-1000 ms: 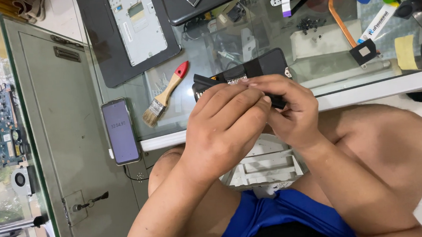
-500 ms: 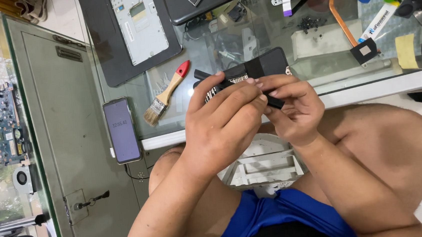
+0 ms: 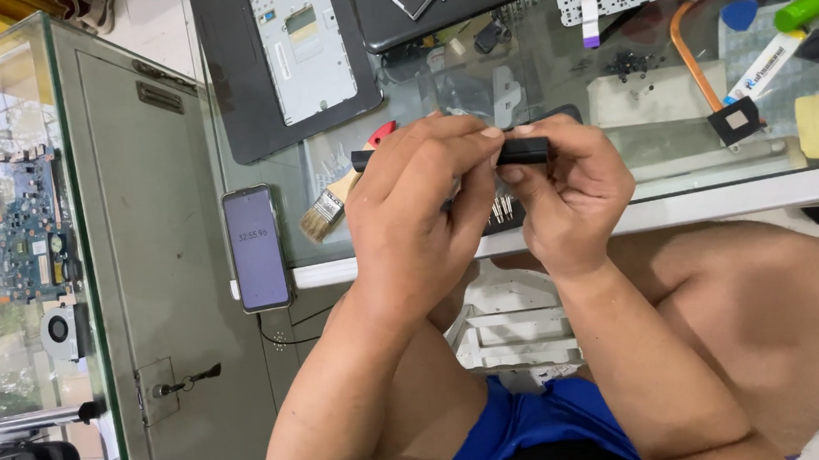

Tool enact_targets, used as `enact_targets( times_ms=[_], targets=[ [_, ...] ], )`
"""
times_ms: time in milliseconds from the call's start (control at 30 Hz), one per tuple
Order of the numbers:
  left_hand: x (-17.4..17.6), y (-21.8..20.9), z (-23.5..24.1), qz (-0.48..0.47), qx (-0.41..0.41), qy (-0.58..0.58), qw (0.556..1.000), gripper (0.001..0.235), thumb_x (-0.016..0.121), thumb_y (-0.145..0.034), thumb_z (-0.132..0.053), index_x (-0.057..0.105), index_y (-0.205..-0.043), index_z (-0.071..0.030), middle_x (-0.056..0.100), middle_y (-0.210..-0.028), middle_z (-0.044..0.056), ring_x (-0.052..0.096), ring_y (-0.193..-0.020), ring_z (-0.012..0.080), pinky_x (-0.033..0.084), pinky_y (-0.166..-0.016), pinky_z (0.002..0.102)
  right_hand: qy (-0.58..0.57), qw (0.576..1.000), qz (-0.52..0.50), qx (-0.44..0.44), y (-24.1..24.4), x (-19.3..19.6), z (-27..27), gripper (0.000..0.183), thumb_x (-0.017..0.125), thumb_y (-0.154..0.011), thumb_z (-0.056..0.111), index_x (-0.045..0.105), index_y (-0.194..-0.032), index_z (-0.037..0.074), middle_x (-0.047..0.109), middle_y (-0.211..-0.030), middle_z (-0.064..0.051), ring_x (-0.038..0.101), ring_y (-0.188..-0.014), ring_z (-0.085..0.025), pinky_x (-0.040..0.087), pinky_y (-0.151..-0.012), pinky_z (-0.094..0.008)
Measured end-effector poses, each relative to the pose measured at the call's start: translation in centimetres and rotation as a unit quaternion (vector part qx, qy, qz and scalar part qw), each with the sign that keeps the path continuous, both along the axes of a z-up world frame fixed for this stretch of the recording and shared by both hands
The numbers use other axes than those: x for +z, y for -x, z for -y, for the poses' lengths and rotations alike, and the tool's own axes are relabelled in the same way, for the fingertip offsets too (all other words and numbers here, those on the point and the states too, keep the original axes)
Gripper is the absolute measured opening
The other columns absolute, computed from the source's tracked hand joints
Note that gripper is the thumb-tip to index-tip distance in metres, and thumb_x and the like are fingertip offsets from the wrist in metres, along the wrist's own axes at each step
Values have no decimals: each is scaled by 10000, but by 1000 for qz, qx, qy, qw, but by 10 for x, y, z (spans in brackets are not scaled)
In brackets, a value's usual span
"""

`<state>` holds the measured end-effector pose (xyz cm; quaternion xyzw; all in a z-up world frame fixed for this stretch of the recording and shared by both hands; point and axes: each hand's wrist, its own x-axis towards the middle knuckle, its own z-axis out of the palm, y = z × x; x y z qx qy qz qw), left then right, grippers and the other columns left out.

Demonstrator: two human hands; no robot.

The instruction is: The person selects a screwdriver bit from a kit and attaches it to a handle. They then use the screwdriver to remove screws from a silver hard drive, placing the screws on the table. The person continues to unscrew and handle the hard drive throughout the clip.

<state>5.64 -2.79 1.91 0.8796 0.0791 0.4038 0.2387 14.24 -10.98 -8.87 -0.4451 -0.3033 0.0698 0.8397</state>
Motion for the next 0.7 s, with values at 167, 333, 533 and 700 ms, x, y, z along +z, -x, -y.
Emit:
enact_targets(
  times_ms=[167,333,533,700],
  targets=[
    [-1,7,-5,-53,12,-12,998,131,645,-987,44,658,-1037,-77,730,-1048,69,739,-944,249,571,-795,333,12,1000,-6,9,4,-7,3,234,734,-988,96,602,-1157,3,610,-972,-143,608,-822,-174,539,-786,-273],
    [6,19,-8,-158,23,70,985,70,636,-991,-82,655,-1030,-137,756,-1041,-24,733,-913,198,514,-850,342,124,989,-39,66,9,0,20,296,719,-986,138,601,-1191,-40,672,-1128,-157,686,-1056,-224,569,-984,-294],
    [13,30,-21,-190,-82,286,936,181,663,-984,-50,673,-1164,-42,749,-1110,64,755,-994,170,631,-936,275,141,981,-17,130,-6,-5,37,284,740,-937,10,635,-1192,-58,692,-1125,-178,701,-1070,-237,596,-993,-296],
    [13,28,-23,-166,-106,159,967,122,632,-1030,-72,688,-1138,-68,741,-1070,79,739,-1017,225,598,-881,315,125,987,15,96,-4,-19,30,250,734,-973,41,616,-1181,-31,675,-1125,-163,686,-1031,-223,594,-953,-288]
  ],
)
